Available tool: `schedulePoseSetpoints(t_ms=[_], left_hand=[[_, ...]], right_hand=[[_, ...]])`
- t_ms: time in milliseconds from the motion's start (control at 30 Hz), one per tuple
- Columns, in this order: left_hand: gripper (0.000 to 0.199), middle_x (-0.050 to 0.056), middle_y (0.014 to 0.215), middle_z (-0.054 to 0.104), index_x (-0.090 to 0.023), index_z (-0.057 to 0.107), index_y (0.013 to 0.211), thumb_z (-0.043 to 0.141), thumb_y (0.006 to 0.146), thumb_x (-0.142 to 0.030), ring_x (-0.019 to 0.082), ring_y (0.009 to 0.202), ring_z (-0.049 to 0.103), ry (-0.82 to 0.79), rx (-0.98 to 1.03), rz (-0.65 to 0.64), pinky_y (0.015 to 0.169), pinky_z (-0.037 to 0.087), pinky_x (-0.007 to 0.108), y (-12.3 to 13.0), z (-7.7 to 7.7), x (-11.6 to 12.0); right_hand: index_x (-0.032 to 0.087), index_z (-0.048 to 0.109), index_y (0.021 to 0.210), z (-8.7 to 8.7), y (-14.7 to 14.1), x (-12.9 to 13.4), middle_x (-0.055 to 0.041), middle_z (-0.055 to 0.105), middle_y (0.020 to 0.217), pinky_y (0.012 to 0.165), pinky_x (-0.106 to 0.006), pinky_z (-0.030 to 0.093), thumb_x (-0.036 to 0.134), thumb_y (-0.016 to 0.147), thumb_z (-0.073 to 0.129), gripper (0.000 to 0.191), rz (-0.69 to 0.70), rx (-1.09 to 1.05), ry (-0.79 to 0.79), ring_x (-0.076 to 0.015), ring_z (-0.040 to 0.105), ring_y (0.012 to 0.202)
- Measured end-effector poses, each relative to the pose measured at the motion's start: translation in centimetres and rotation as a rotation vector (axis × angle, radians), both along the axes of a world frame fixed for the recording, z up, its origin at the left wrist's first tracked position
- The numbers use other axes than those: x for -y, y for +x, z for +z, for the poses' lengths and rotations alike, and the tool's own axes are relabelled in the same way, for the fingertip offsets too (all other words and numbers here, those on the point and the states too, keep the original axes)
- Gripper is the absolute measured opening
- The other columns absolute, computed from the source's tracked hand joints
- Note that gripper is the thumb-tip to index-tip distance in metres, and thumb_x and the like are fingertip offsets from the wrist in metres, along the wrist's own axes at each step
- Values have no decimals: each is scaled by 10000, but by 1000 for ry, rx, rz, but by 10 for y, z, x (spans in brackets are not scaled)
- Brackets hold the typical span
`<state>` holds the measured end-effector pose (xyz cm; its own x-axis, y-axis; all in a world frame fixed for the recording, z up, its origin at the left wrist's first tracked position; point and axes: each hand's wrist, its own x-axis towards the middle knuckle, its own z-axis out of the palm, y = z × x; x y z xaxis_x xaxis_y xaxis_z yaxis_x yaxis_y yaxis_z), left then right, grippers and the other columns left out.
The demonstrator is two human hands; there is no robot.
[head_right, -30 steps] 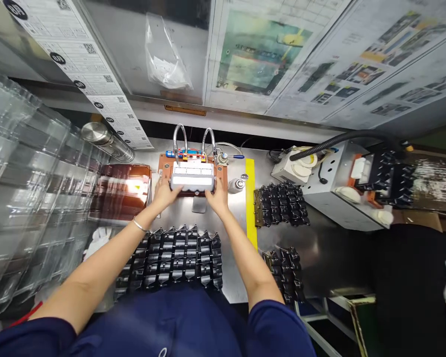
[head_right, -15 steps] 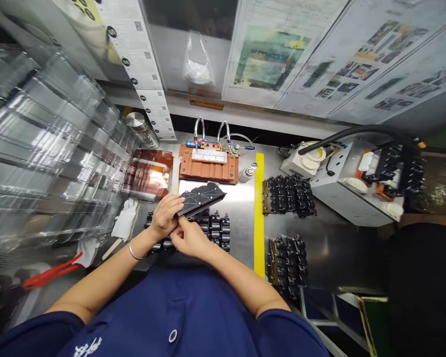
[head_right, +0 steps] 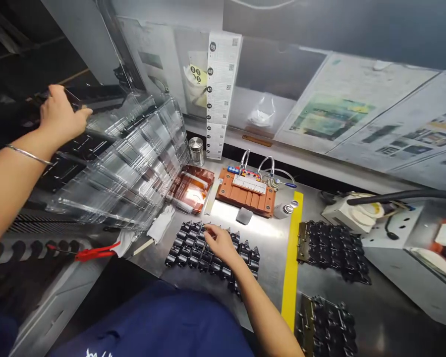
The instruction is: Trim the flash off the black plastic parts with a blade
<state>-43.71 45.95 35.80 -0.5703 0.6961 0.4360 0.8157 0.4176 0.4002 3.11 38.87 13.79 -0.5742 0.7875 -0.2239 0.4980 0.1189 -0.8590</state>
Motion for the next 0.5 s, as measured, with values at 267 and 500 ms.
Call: schedulePoseSetpoints(t_ms=[267,500], left_hand=[[538,149,1435,467,-101,511,1316,459,869,-394,347,1362,368,-213,-292,-511,1107,273,616,41,-19,43],[303,51,1096,719,-258,681,1125,610,834,-303,259,1000,674,-297,386,-898,899,543,391,167,-102,145]], right_hand=[[95,418,1412,-33,-122,-59,-205,386,1477,1115,-461,296,226,826,628,637,197,397,363,-305,336,1377],[55,423,1406,-61,-161,-68,-246,287,1506,1126,-540,208,255,893,579,572,348,633,395,-359,245,1419]])
